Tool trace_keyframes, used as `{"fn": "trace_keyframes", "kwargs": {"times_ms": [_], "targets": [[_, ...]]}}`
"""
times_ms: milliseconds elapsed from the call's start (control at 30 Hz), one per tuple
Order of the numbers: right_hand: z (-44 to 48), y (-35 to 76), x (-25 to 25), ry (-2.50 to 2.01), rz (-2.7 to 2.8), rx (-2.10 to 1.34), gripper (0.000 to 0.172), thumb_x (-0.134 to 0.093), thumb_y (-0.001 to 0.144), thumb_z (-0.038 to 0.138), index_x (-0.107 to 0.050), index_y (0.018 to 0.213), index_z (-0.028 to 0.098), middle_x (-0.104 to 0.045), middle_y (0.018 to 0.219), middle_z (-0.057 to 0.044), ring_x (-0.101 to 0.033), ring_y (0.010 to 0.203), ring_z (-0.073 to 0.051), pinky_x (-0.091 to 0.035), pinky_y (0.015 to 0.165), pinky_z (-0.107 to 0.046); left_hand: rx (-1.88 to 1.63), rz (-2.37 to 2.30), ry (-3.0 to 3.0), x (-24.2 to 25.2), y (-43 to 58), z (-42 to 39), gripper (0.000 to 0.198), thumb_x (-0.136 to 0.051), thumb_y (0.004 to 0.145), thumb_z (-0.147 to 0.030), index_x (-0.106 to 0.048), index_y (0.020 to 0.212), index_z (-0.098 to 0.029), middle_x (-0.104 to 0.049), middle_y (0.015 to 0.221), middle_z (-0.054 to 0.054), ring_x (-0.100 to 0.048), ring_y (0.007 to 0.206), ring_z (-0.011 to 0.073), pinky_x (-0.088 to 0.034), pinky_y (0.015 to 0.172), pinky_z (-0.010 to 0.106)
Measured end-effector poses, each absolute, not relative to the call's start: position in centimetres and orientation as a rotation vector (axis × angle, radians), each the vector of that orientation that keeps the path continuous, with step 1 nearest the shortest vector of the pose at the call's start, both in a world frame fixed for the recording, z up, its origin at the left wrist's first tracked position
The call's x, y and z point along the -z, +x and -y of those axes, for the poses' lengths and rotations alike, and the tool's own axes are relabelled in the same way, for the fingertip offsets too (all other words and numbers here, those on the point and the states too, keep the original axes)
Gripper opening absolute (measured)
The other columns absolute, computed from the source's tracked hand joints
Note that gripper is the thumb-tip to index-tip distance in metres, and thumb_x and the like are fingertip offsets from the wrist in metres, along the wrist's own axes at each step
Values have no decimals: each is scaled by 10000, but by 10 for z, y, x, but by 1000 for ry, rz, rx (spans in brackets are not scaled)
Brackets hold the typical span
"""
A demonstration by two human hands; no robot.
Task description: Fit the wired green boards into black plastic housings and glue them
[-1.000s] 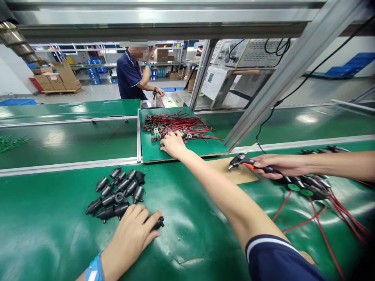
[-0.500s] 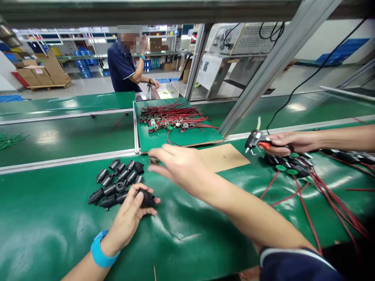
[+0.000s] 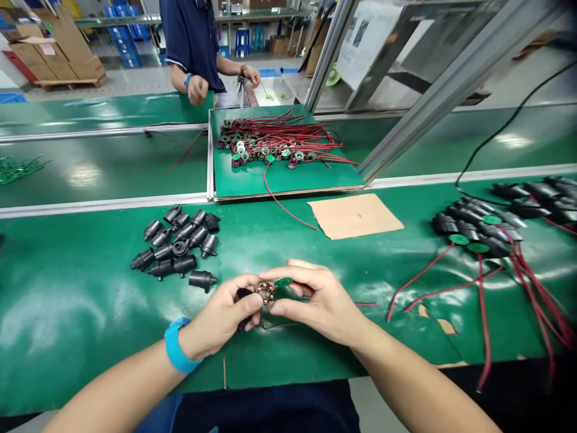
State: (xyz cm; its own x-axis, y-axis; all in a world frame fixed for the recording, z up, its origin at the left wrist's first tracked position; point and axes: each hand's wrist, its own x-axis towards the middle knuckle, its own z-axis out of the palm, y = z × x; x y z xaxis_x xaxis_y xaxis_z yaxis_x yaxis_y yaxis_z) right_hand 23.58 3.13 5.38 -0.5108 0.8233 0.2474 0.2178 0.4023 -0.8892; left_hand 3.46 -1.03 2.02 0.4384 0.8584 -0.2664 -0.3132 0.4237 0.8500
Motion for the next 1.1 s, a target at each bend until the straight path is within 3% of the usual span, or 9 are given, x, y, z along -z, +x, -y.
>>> {"fn": "trace_keyframes", "kwargs": {"times_ms": [100,200,333,467,533,633,867,1000,1100], "targets": [[-33,237,-52,-960,1883,-1121,205,-776,878,353,-819,1011,204,-543,596,29,-409,530,-89,-321,491,-223,-871,-837,882,-15,36,10,513,-758,823,-589,-681,1058,-140,-549,661,-30,-438,548,77,-354,511,204],[-32,235,-46,-990,1803,-1158,191,-757,891,367,-824,916,190,-631,629,-4,-423,518,-88,-293,456,-229,-859,-839,956,-12,36,11,550,-843,747,-551,-692,1094,-152,-630,761,1,-462,601,87,-382,566,219],[-29,231,-39,-946,1805,-1031,166,-767,887,346,-831,918,196,-502,549,39,-408,502,-86,-321,466,-231,-867,-964,1082,-13,34,13,445,-811,810,-489,-689,1097,-171,-665,878,27,-533,716,122,-439,675,246],[-30,236,-38,-924,1790,-918,104,-788,867,253,-828,938,189,-482,562,48,-409,498,-80,-317,470,-244,-840,-1017,1255,-12,28,19,495,-686,939,-391,-470,1361,-249,-655,1029,32,-597,896,165,-487,826,290],[-33,242,-41,-995,1747,-946,95,-805,851,248,-830,933,207,-486,569,47,-395,499,-80,-305,466,-252,-792,-990,1338,-11,25,21,440,-569,1013,-337,-363,1397,-279,-658,1147,52,-605,1027,180,-481,928,329],[-38,250,-45,-1077,1694,-1038,82,-815,841,267,-835,916,240,-534,603,35,-367,492,-76,-284,456,-263,-718,-981,1403,-9,21,22,374,-533,1033,-301,-365,1366,-280,-645,1318,84,-594,1186,195,-450,1042,377],[-38,251,-45,-1107,1651,-1124,77,-822,831,295,-836,895,256,-628,643,6,-354,481,-80,-265,446,-279,-894,-1184,1498,-1,20,16,406,-822,840,-283,-570,1158,-261,-739,1156,36,-702,1084,194,-543,925,304],[-35,245,-44,-1102,1667,-1144,80,-814,839,305,-836,897,254,-569,615,17,-360,481,-80,-268,446,-271,-1028,-1284,1668,0,24,15,396,-866,786,-303,-614,1083,-232,-748,1073,47,-722,1064,222,-570,926,343],[-31,236,-39,-1040,1739,-1188,118,-794,862,330,-832,910,230,-502,592,36,-376,479,-74,-288,447,-255,-1055,-1339,1748,-1,27,15,363,-860,789,-309,-626,1052,-222,-747,1007,41,-741,973,212,-592,843,324]]}}
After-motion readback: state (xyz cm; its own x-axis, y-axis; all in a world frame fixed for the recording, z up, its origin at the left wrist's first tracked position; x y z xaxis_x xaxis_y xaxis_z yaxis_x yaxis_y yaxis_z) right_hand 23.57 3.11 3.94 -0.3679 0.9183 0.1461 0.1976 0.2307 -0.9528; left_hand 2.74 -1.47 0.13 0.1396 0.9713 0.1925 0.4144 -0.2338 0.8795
